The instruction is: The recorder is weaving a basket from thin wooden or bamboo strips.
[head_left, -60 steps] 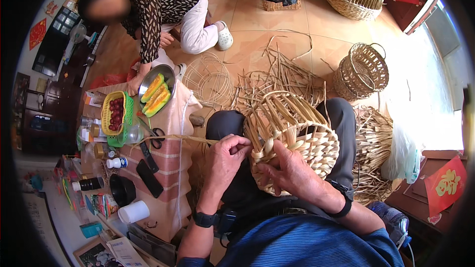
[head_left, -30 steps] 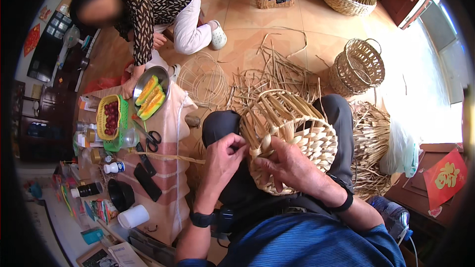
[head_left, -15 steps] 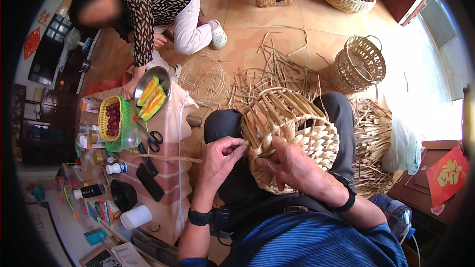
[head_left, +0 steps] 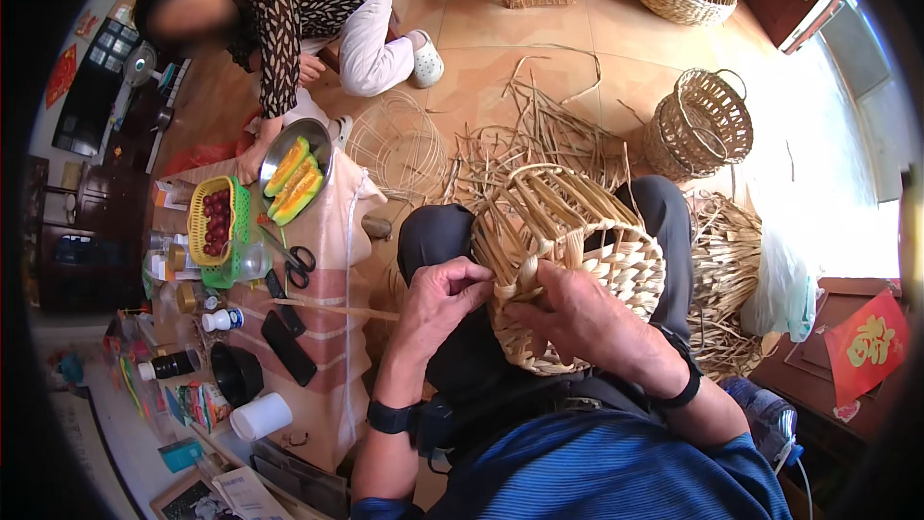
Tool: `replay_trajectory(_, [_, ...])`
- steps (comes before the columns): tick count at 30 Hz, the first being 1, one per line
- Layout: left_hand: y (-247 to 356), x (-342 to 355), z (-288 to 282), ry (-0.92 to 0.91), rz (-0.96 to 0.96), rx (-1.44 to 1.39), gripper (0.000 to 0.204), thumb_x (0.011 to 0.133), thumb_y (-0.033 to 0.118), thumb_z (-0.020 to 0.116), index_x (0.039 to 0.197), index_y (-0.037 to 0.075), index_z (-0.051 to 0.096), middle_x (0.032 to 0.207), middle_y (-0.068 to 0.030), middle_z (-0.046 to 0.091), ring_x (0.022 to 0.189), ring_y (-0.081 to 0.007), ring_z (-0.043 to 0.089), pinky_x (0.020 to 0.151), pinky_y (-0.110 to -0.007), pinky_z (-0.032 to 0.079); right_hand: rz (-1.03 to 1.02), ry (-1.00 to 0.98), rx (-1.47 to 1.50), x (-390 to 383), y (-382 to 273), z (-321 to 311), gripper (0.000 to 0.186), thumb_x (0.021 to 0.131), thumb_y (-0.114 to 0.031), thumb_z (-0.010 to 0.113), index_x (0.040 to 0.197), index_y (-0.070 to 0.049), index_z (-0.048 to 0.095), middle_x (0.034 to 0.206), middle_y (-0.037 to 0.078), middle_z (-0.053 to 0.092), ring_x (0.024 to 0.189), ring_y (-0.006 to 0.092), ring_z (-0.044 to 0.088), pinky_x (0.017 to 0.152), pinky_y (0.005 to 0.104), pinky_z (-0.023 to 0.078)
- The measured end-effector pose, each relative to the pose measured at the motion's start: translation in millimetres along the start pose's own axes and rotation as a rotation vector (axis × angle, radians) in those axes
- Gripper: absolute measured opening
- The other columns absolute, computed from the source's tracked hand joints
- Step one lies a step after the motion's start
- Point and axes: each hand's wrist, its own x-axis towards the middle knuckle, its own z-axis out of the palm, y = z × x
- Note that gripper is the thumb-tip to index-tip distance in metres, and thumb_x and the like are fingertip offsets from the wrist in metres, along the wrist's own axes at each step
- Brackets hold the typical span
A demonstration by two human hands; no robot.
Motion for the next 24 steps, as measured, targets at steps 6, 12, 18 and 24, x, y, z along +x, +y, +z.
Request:
replay_trajectory(6, [21.3,-2.4,14.5,0.061,0.178,0.38,0.01,0.102,0.0,0.076,0.112,-0.002,0.076,0.086,0.0014,0.068,0.069,-0.0029,0.059,0.062,-0.022,0.047,0.044,0.003,0.358,0.5,25.5,20.4,0.029,0.111,-0.022,0.07,0.115,0.002,0.054,0.074,0.014,0.074,0.052,0.0189,0.07,0.047,0.0355,0.052])
replay_trajectory(12, [18.5,-4.1,27.8,0.303,0.314,0.405,0.014,0.096,-0.005,0.079,0.109,0.001,0.078,0.087,-0.0033,0.075,0.069,-0.006,0.062,0.066,-0.025,0.053,0.034,0.028,0.371,0.4,21.0,24.8,0.029,0.112,-0.021,0.068,0.113,0.001,0.049,0.072,0.013,0.073,0.051,0.0202,0.07,0.045,0.0372,0.05])
replay_trajectory(18, [30.4,-8.4,21.0,0.197,0.331,0.481,0.02,0.098,-0.007,0.073,0.114,0.004,0.078,0.103,-0.0064,0.075,0.082,-0.013,0.068,0.071,-0.028,0.056,-0.005,0.001,0.285,-3.5,20.7,17.7,0.028,0.113,-0.019,0.066,0.113,0.001,0.047,0.076,0.016,0.075,0.052,0.021,0.071,0.046,0.0367,0.05])
replay_trajectory(24, [42.7,-4.7,19.6,0.098,0.562,0.724,0.023,0.095,-0.002,0.064,0.114,0.005,0.074,0.122,-0.0125,0.07,0.119,-0.0367,0.066,0.113,-0.047,0.048,-0.004,0.018,0.5,-10.0,17.3,22.0,0.033,0.114,-0.016,0.065,0.129,0.006,0.047,0.079,0.016,0.075,0.054,0.0183,0.069,0.048,0.0334,0.052])
